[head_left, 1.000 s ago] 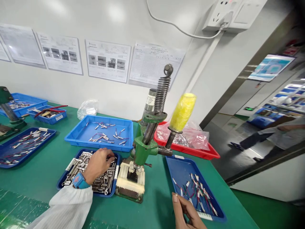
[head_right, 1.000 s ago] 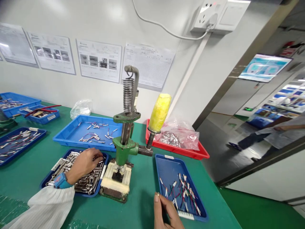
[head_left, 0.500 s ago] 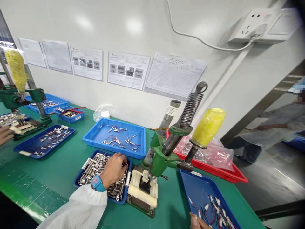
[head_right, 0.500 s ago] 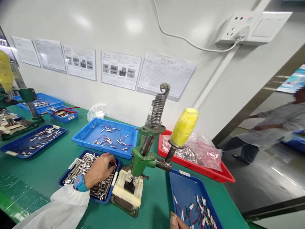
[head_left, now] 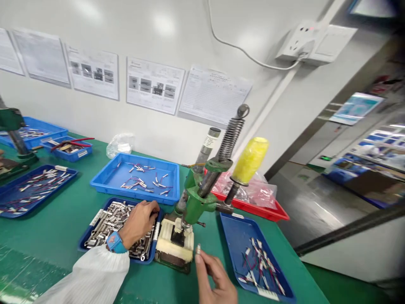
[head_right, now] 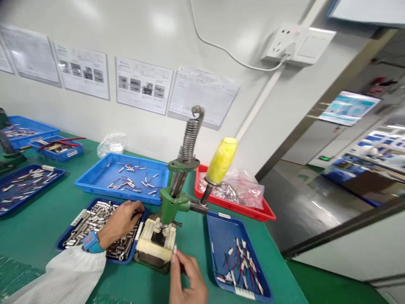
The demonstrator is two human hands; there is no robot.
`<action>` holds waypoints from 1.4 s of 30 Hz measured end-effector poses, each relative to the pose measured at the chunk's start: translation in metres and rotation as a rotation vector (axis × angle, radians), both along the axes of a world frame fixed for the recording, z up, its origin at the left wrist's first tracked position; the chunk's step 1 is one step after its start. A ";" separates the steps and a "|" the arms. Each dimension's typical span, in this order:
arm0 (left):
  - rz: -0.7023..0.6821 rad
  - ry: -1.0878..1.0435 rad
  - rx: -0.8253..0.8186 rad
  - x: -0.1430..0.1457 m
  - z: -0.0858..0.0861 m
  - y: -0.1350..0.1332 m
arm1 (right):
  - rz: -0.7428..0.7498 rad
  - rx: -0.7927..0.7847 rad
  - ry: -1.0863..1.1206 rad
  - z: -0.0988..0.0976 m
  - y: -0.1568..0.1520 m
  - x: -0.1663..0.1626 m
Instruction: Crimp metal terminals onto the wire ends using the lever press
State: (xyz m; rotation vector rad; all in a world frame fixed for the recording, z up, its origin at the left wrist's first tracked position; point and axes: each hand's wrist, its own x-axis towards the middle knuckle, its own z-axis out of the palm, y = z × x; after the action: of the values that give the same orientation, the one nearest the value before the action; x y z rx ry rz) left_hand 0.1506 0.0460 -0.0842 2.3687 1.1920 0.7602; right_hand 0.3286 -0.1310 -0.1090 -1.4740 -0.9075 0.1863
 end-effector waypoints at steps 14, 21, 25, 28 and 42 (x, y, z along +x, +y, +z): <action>-0.157 -1.094 -0.947 0.012 0.020 -0.015 | 0.230 -0.225 0.261 0.027 0.039 -0.026; -0.122 -1.136 -0.962 0.015 0.020 -0.017 | 0.215 -0.284 0.174 0.008 0.042 -0.021; -0.062 -1.045 -0.799 0.019 0.022 -0.023 | 0.118 -0.258 0.060 0.004 0.044 -0.024; -0.065 -0.917 -0.629 0.026 0.024 -0.032 | 0.085 -0.237 0.010 0.003 0.045 -0.027; -0.206 -0.570 -0.292 0.045 0.021 -0.043 | 0.045 -0.194 -0.068 0.001 0.045 -0.029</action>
State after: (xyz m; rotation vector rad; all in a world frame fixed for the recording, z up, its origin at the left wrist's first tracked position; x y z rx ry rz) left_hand 0.1959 0.0033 -0.0631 1.8223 0.7454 1.0180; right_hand 0.2992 -0.0860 -0.1078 -1.6486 -1.0001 0.2644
